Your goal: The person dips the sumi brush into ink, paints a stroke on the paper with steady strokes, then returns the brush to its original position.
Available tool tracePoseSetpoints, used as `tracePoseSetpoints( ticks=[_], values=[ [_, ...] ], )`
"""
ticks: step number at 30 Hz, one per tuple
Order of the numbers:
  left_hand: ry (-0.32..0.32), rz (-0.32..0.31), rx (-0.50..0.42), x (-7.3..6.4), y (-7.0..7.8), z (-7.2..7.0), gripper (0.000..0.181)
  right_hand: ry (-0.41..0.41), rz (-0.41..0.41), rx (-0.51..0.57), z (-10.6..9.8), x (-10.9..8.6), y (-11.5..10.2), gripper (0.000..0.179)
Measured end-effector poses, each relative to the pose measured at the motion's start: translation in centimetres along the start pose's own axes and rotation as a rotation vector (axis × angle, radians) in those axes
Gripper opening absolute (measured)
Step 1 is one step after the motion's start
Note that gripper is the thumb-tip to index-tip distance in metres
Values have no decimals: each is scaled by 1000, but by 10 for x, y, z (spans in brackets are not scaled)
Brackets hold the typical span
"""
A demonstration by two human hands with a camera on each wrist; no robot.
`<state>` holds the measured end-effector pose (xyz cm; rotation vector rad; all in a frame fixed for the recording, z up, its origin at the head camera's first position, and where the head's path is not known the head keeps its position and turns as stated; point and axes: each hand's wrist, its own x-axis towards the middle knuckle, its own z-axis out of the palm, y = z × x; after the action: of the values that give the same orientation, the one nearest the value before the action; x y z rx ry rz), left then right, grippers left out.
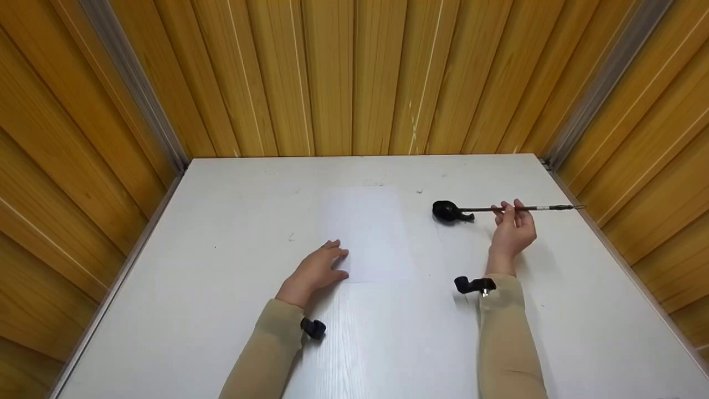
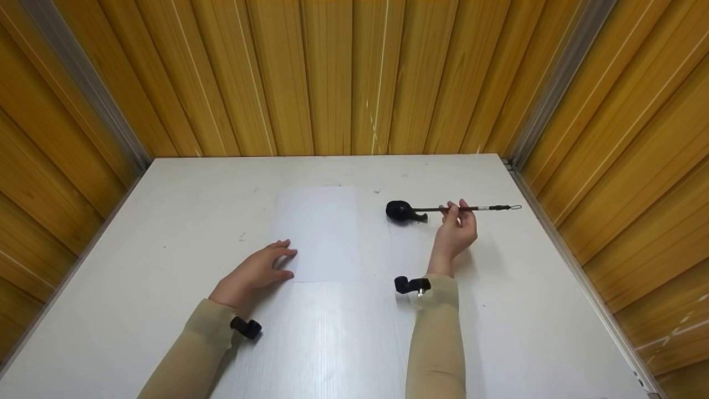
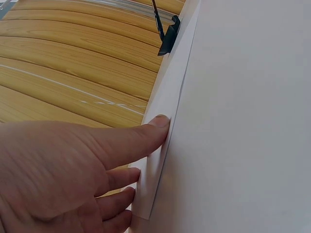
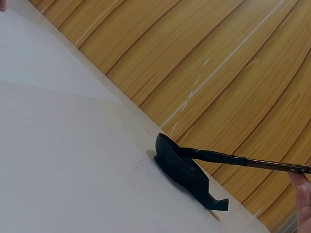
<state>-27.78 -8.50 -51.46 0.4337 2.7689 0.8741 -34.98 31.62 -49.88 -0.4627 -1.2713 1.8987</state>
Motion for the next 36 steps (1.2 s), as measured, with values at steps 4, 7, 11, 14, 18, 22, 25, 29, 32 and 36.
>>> tracePoseSetpoints(
  ticks=[4, 7, 11, 14, 18, 22, 25, 29, 32, 36],
  values=[
    [1, -1, 11, 0, 0, 0, 58, -27, -78, -40, 3, -2, -6, 10],
    [3, -6, 17, 1, 0, 0, 58, -61, -153, -67, 6, -3, -10, 11],
    [7, -9, 17, 1, 1, 0, 57, -108, -236, -95, 9, -7, -13, 13],
    [7, -12, 17, 2, 1, 0, 57, -146, -291, -105, 12, -9, -14, 16],
    [7, -12, 16, 1, 1, 1, 57, -188, -346, -108, 14, -12, -15, 17],
    [8, -7, 14, 1, 1, 1, 57, -213, -386, -161, 14, -14, -16, 19],
    [-5, -3, 9, 0, 1, -1, 58, -218, -413, -219, 14, -15, -15, 21],
    [-21, 0, 3, -1, 1, -2, 59, -217, -432, -256, 14, -14, -14, 21],
    [-19, -2, 4, 0, 1, -1, 59, -218, -443, -270, 14, -14, -14, 21],
    [-14, -7, 13, 1, 0, 0, 58, -222, -456, -288, 14, -14, -12, 21]
  ],
)
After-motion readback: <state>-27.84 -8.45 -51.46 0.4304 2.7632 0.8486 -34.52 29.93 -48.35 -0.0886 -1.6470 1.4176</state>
